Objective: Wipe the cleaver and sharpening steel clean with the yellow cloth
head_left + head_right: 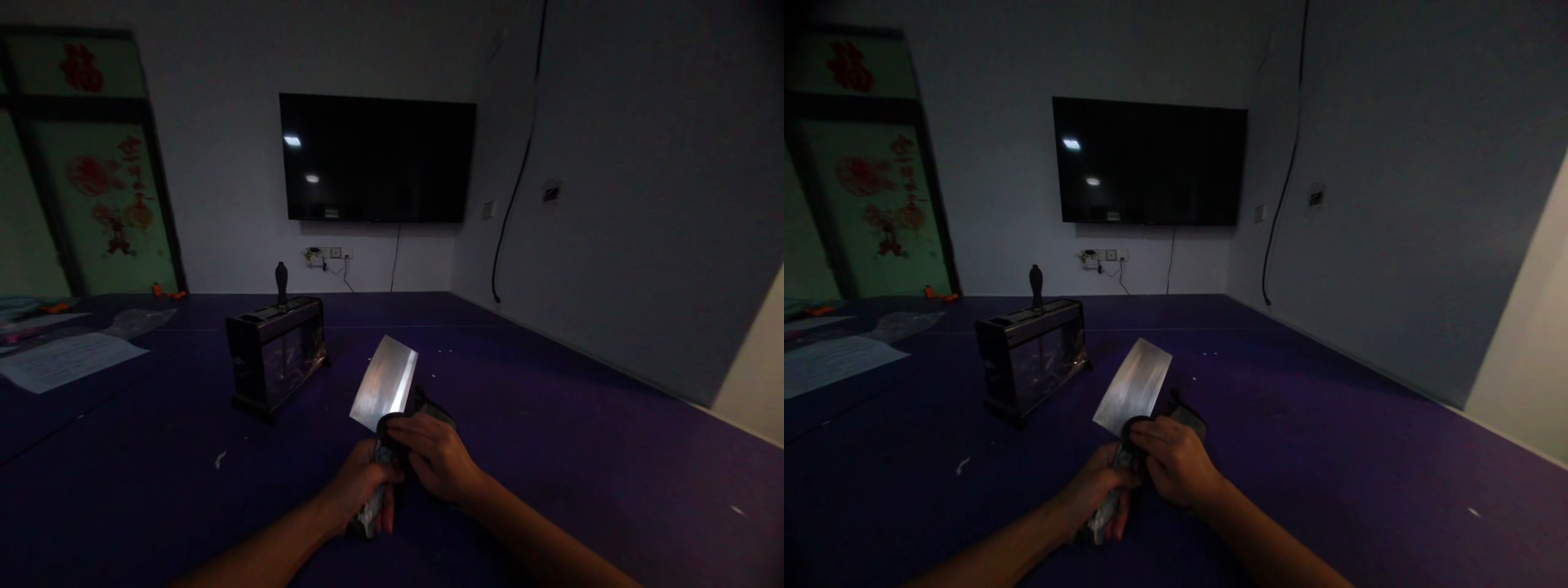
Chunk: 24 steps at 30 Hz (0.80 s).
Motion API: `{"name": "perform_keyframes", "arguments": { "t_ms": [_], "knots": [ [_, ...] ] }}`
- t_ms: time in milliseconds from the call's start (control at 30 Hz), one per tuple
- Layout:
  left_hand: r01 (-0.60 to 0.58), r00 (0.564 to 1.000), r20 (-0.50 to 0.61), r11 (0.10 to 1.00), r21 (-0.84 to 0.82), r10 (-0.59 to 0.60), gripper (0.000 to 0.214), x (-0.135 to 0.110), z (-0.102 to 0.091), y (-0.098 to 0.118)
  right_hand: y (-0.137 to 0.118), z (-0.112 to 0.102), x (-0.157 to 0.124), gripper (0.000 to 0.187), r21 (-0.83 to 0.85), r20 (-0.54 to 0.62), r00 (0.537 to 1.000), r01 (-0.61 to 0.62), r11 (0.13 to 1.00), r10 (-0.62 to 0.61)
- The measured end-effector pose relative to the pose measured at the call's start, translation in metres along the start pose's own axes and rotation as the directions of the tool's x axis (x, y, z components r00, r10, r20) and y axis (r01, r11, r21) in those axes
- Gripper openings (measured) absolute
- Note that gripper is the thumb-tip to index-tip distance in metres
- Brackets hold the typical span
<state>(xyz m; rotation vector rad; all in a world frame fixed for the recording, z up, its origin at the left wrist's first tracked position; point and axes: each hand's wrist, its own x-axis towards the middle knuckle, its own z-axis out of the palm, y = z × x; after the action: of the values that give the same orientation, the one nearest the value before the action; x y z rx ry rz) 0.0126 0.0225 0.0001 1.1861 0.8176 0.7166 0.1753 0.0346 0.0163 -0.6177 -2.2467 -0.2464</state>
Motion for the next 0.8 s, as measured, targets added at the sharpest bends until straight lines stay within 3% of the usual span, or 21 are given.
{"name": "perform_keyframes", "arguments": {
  "t_ms": [367, 800],
  "knots": [
    [-0.038, 0.998, 0.057, 0.999, 0.024, 0.036, 0.037, -0.002, 0.001, -0.003, 0.023, -0.004, -0.007, 0.043, -0.132, -0.174, 0.984, -0.064, 0.989, 0.04],
    [-0.007, 0.997, 0.082, 1.0, 0.019, 0.005, 0.043, -0.002, 0.0, -0.001, 0.023, 0.003, -0.008, 0.04, -0.177, -0.18, 0.972, -0.182, 0.967, 0.15]
  ]
}}
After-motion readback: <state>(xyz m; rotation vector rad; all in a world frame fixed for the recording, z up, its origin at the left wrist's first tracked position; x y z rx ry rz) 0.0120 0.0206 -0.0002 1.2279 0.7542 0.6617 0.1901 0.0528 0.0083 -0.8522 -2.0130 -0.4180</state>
